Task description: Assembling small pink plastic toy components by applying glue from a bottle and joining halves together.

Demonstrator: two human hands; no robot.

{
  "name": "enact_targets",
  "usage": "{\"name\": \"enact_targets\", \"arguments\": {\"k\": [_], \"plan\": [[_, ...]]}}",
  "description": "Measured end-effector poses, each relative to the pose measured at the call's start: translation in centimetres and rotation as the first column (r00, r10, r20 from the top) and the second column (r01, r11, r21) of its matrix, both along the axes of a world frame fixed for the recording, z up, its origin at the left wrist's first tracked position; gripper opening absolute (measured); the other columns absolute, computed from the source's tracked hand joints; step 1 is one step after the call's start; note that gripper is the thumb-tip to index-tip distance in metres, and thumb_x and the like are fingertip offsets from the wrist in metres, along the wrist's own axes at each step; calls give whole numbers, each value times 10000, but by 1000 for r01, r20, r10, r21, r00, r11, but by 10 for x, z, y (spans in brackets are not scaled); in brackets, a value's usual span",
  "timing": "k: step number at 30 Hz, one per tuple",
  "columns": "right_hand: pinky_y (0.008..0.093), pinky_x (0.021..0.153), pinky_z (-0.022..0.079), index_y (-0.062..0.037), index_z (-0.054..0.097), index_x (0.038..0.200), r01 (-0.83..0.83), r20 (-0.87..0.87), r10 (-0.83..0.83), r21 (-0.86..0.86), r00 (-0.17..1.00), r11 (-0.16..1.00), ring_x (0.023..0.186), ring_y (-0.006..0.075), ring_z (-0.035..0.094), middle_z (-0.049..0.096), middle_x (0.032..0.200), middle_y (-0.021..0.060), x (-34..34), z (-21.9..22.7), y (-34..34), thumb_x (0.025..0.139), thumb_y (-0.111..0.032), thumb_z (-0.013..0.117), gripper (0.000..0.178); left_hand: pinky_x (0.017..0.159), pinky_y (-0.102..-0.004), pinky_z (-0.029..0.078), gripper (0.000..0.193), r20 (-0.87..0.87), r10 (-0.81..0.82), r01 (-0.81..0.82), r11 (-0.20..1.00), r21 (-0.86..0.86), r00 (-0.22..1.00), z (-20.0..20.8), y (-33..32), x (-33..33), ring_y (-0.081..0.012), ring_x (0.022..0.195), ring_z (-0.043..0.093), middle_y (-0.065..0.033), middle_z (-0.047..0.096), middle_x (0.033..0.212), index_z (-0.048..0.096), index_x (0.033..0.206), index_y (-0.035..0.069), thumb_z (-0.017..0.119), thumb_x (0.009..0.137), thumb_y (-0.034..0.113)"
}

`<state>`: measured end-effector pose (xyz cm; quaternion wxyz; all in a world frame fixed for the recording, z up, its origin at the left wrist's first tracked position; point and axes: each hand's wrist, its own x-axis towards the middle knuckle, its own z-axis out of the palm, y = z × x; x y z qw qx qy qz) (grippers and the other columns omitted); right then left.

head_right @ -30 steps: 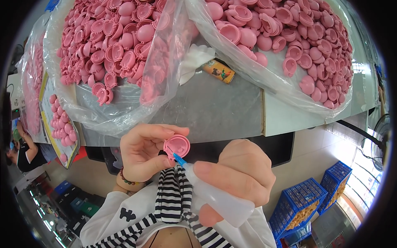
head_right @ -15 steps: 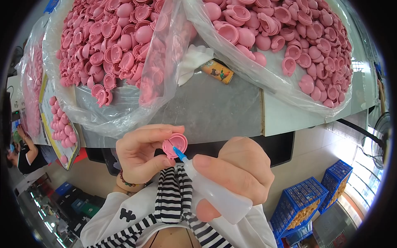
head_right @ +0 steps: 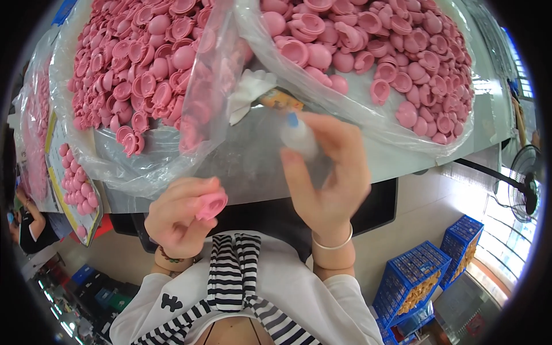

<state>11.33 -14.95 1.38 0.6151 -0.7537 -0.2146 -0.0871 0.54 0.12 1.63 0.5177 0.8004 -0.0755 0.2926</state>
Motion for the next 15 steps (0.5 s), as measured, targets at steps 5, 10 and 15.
{"name": "enact_targets", "arguments": {"k": [5, 10, 15], "plan": [[246, 675, 439, -19, 523, 1022, -124, 32, 137, -265, 990, 956, 846, 164, 577, 584, 1031, 84, 11, 4, 3, 664, 2, 649, 380, 825, -341, 452, 394, 178, -544, 342, 216, -915, 820, -10, -6, -2, -257, 932, 572, -261, 506, 1125, 464, 1159, -46, 563, 780, -3], [245, 585, 387, -45, 556, 975, 405, 334, -293, -340, 896, 849, 656, 124, 483, 576, 845, 30, 46, 28, -27, 635, -30, 676, 361, 798, -325, 466, 429, 327, -679, 213, -250, -945, 657, -16, -10, -1, -209, 893, 576, -239, 509, 1126, 400, 1223, -31, 530, 822, 48], [226, 550, 374, -2, 585, 908, 285, 181, -220, -649, 959, 706, 572, 85, 428, 558, 741, 11, 85, 18, -42, 682, -39, 654, 239, 756, -316, 472, 457, 416, -663, 257, -329, -909, 623, -23, -13, 1, -201, 838, 576, -232, 474, 1174, 351, 1263, -19, 498, 833, 33]]}}
